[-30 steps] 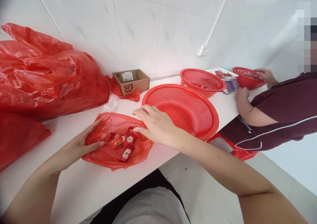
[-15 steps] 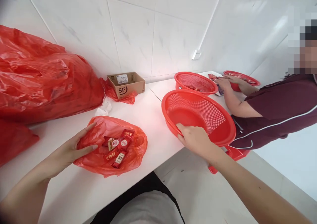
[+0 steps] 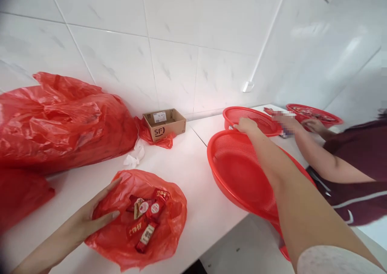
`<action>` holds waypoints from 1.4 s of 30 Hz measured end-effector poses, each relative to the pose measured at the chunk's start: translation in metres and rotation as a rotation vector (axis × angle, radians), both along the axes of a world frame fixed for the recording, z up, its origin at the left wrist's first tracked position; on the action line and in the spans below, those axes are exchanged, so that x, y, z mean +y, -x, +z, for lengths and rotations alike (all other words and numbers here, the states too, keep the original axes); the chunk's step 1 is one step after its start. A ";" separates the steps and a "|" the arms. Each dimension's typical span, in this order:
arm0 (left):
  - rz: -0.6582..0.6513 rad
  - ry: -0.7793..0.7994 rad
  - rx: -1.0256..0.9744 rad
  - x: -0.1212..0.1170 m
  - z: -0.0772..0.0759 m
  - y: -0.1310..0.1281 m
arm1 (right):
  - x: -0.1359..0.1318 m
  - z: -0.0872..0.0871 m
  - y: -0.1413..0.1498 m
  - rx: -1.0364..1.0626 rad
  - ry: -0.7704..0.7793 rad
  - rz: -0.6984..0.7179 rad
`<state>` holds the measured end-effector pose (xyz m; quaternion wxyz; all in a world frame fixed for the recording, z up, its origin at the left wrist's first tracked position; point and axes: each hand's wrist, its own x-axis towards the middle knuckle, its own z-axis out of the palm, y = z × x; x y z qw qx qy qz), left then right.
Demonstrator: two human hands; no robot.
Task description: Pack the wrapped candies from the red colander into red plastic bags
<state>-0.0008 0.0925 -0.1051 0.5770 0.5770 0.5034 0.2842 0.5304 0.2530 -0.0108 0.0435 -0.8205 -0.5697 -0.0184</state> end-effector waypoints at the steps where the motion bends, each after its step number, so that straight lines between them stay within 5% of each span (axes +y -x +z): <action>1: 0.008 0.010 -0.011 0.000 -0.001 0.000 | 0.010 -0.005 -0.005 0.016 0.026 -0.012; 8: 0.021 0.039 -0.035 0.004 -0.010 0.003 | 0.057 -0.016 -0.002 0.050 0.005 -0.055; 16: 0.071 0.070 -0.044 -0.001 0.000 -0.001 | 0.053 0.030 0.055 0.016 -0.209 0.073; 20: 0.035 -0.002 -0.003 -0.003 0.006 -0.001 | 0.001 0.062 0.108 0.037 -0.331 0.306; 27: 0.178 0.013 -0.072 -0.004 0.019 0.012 | -0.164 0.087 0.194 0.140 -0.282 0.667; 30: 0.230 -0.009 -0.091 -0.003 0.024 0.014 | -0.219 0.076 0.201 0.192 -0.170 0.798; 33: 0.206 -0.066 -0.080 -0.004 0.026 0.013 | -0.246 0.052 0.195 0.226 -0.068 0.808; 38: 0.190 -0.301 0.189 -0.021 0.017 0.020 | -0.236 -0.011 0.170 0.049 0.027 0.698; 42: 0.385 -0.403 0.537 -0.048 -0.002 0.035 | -0.221 -0.046 0.169 -0.070 -0.159 0.676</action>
